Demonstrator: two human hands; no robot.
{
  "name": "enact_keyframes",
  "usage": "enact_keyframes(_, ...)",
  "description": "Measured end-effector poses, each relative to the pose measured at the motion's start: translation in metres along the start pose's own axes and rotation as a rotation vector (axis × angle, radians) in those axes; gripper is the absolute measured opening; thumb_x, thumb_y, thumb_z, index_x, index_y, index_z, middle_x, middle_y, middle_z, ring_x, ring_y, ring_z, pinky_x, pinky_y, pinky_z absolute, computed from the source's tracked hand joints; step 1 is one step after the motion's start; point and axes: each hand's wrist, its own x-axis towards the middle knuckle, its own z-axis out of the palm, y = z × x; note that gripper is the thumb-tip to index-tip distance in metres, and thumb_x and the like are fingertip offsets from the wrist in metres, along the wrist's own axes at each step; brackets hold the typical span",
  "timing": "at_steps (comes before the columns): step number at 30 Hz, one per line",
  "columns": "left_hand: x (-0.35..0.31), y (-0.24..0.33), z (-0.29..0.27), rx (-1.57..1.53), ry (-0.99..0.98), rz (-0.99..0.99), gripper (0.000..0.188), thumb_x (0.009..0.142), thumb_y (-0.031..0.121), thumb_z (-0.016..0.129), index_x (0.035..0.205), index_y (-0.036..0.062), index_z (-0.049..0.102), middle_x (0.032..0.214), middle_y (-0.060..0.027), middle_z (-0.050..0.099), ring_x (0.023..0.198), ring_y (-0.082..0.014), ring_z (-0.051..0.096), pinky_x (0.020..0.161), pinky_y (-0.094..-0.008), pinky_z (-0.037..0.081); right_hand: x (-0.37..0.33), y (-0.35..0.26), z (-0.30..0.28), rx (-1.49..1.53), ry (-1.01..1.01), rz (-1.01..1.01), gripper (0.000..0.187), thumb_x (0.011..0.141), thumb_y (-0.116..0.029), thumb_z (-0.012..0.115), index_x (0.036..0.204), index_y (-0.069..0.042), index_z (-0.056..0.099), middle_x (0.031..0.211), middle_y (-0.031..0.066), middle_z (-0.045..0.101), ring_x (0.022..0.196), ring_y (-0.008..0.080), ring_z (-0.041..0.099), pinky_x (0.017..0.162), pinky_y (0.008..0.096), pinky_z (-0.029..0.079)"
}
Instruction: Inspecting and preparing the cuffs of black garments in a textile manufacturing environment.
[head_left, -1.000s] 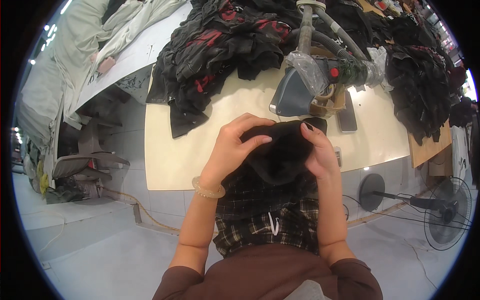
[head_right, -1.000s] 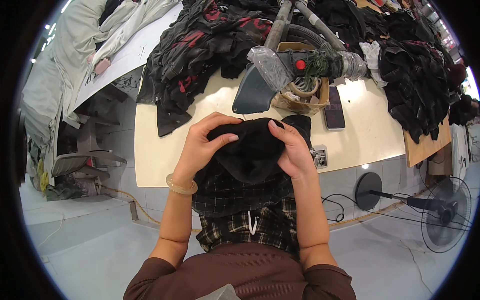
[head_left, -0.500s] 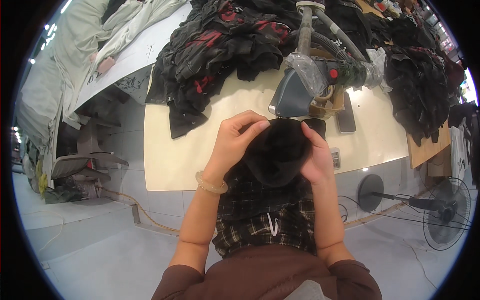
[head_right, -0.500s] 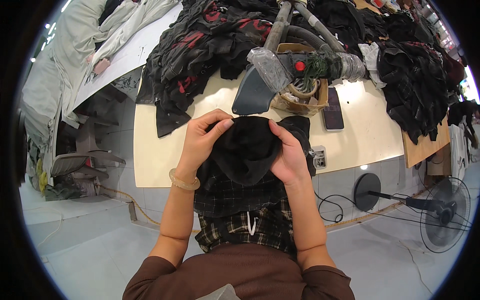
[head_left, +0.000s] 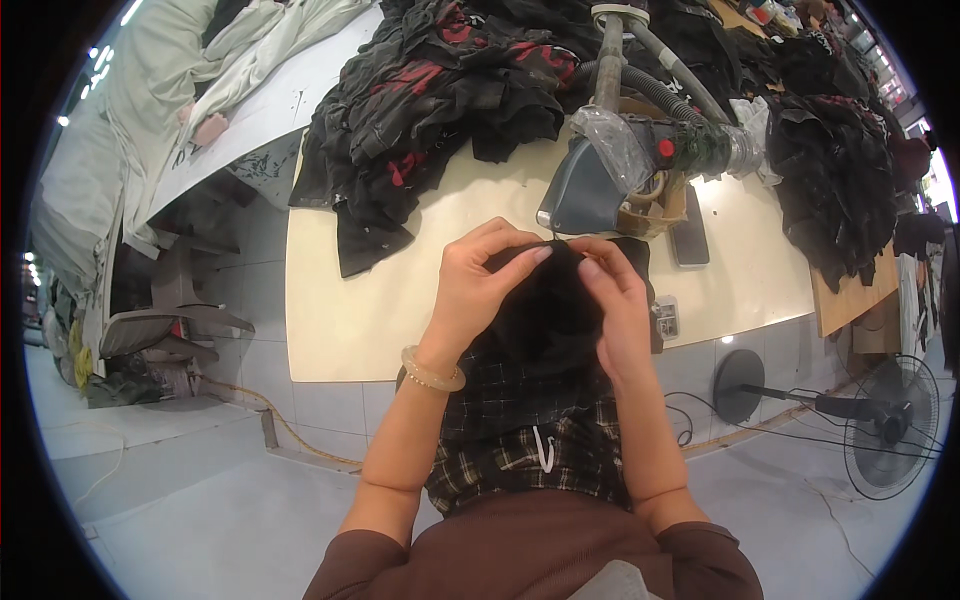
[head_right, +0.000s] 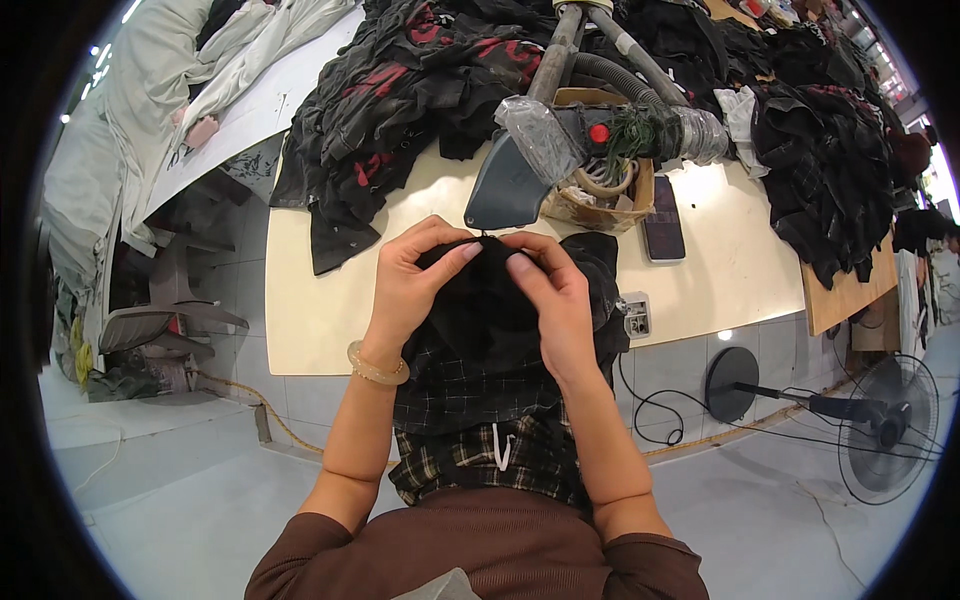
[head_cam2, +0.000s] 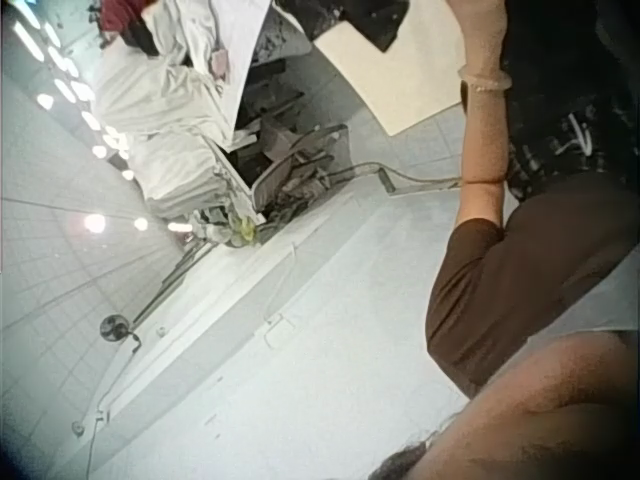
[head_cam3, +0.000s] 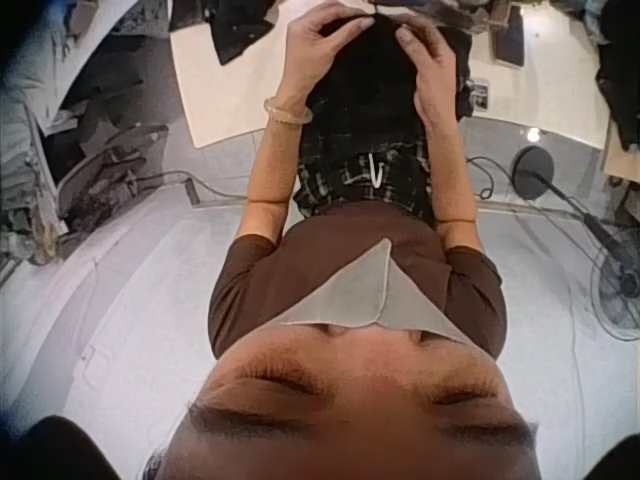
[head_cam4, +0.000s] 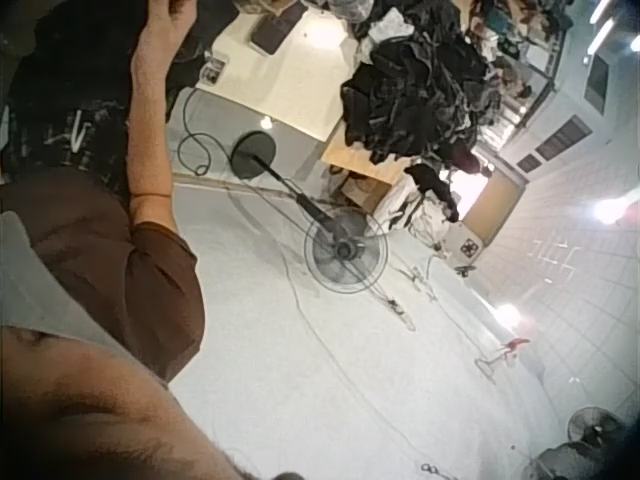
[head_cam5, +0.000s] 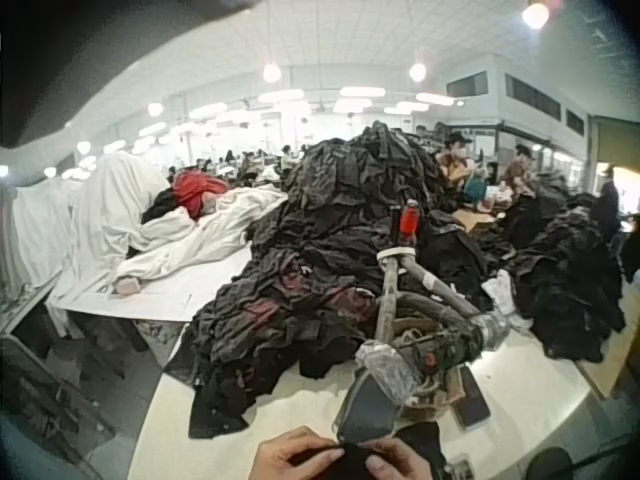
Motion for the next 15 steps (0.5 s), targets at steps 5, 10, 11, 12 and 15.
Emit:
enact_keyframes(5, -0.002, 0.004, 0.005, 0.021, 0.079, 0.045, 0.009, 0.08, -0.001, 0.071, 0.087, -0.0043, 0.068, 0.077, -0.003, 0.06, 0.073, -0.0093, 0.055, 0.068, -0.0213, 0.043, 0.004, 0.004, 0.008, -0.76, 0.116, -0.445, 0.016, 0.082, -0.006, 0.072, 0.093, 0.003, 0.065, 0.083, 0.0063, 0.062, 0.074, 0.0127, 0.057, 0.07, 0.0252, 0.045)
enact_keyframes(10, -0.004, 0.01, 0.012, 0.07, 0.199, 0.103, 0.01, 0.078, -0.003, 0.072, 0.087, -0.0044, 0.068, 0.078, -0.0033, 0.06, 0.073, -0.0103, 0.055, 0.068, -0.0217, 0.044, 0.005, 0.007, 0.02, -0.805, 0.228, -0.541, 0.012, 0.08, -0.004, 0.074, 0.085, 0.004, 0.066, 0.072, 0.0071, 0.063, 0.062, 0.0141, 0.055, 0.061, 0.0263, 0.044)
enact_keyframes(11, -0.005, 0.011, 0.013, 0.067, 0.239, 0.102, 0.011, 0.077, -0.003, 0.073, 0.087, -0.0045, 0.068, 0.079, -0.0034, 0.06, 0.073, -0.0106, 0.056, 0.068, -0.0218, 0.044, 0.006, 0.01, 0.021, -0.811, 0.235, -0.605, 0.011, 0.08, -0.003, 0.073, 0.086, 0.003, 0.066, 0.073, 0.0075, 0.063, 0.062, 0.0148, 0.055, 0.06, 0.0264, 0.044)
enact_keyframes(12, -0.006, 0.012, 0.013, 0.066, 0.238, 0.101, 0.011, 0.077, -0.003, 0.073, 0.087, -0.0045, 0.068, 0.079, -0.0034, 0.06, 0.073, -0.0106, 0.056, 0.068, -0.0218, 0.044, 0.006, 0.011, 0.022, -0.816, 0.243, -0.67, 0.011, 0.081, -0.003, 0.073, 0.086, 0.003, 0.067, 0.073, 0.0079, 0.064, 0.061, 0.0155, 0.055, 0.059, 0.0265, 0.044)
enact_keyframes(15, -0.008, 0.014, 0.013, 0.076, 0.277, 0.113, 0.011, 0.077, -0.002, 0.073, 0.087, -0.0047, 0.067, 0.079, -0.0037, 0.06, 0.074, -0.0109, 0.056, 0.069, -0.0219, 0.043, 0.003, 0.007, 0.029, -0.872, 0.254, -0.71, 0.01, 0.081, -0.003, 0.073, 0.087, 0.002, 0.067, 0.074, 0.0085, 0.064, 0.061, 0.0165, 0.056, 0.058, 0.0262, 0.044)
